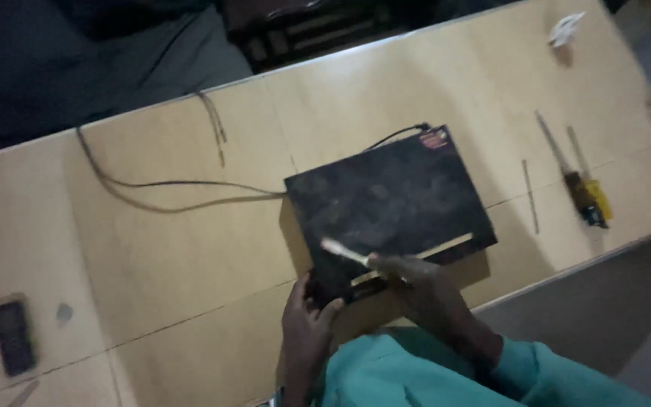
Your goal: Cleaning the exterior of an electronic device with a brush and then removing screws from the bottom panel using a screwdriver.
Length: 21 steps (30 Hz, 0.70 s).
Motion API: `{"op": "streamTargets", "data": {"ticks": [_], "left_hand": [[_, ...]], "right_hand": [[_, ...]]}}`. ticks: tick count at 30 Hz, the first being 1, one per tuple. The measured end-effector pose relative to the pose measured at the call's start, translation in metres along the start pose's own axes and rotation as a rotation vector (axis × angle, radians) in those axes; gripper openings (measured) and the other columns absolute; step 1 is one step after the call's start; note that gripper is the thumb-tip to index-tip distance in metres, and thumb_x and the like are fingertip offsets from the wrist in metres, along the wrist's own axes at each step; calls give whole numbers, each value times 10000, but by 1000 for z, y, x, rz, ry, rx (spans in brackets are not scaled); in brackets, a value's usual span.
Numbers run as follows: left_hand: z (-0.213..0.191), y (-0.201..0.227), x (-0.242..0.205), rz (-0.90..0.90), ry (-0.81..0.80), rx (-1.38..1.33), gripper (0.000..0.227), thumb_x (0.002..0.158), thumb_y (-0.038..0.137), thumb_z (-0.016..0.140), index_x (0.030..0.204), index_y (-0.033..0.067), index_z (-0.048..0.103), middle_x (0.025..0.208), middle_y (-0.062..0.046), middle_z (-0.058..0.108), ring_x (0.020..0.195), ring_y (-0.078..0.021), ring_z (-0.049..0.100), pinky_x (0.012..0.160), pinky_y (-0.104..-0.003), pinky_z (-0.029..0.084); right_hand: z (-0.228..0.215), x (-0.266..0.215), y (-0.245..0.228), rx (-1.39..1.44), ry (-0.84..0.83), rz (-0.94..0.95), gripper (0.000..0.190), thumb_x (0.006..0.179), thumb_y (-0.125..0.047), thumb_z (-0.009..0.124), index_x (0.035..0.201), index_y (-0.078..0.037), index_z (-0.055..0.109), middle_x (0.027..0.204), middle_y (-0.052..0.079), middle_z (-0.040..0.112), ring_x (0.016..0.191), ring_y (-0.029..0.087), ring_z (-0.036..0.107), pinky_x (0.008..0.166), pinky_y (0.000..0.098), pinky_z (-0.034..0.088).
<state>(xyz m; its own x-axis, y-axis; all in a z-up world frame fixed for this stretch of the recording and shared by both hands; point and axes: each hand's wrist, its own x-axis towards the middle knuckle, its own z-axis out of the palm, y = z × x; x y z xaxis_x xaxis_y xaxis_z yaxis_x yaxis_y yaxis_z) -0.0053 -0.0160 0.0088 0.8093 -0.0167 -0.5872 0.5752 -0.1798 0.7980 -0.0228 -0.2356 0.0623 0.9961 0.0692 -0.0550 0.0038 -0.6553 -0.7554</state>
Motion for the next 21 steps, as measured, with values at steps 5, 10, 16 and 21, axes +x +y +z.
{"op": "streamTargets", "data": {"ticks": [5, 10, 16, 21], "left_hand": [[-3, 5, -17, 3, 44, -61, 698, 773, 228, 792, 1429, 97, 592, 1374, -124, 701, 1257, -256, 694, 1025, -380, 602], [4, -9, -3, 48, 31, -97, 652, 711, 232, 863, 1312, 59, 680, 1178, -123, 790, 1089, -210, 762, 897, -349, 650], [3, -11, -5, 79, 81, -50, 700, 759, 192, 823, 1417, 87, 608, 1368, -117, 703, 1240, -244, 692, 1016, -367, 595], [0, 16, -19, -43, 44, -100, 700, 739, 172, 809, 1408, 90, 619, 1331, -126, 728, 1208, -245, 726, 998, -346, 614]], "right_hand": [[16, 66, 202, -633, 351, -176, 342, 1025, -158, 556, 1326, -7, 615, 1201, 241, 642, 1083, 393, 628, 962, 511, 506], [-4, 72, 30, -246, -122, -222, 418, 917, -169, 649, 1319, -280, 685, 813, 60, 671, 625, 316, 660, 488, 450, 433], [-85, 98, 90, -448, 622, -143, 224, 1034, -217, 623, 1131, -112, 795, 899, 117, 764, 762, 276, 709, 635, 436, 468], [28, 72, 170, -693, 99, -265, 441, 1007, -291, 610, 1445, -242, 596, 843, -90, 597, 593, 53, 442, 536, 233, 411]]}}
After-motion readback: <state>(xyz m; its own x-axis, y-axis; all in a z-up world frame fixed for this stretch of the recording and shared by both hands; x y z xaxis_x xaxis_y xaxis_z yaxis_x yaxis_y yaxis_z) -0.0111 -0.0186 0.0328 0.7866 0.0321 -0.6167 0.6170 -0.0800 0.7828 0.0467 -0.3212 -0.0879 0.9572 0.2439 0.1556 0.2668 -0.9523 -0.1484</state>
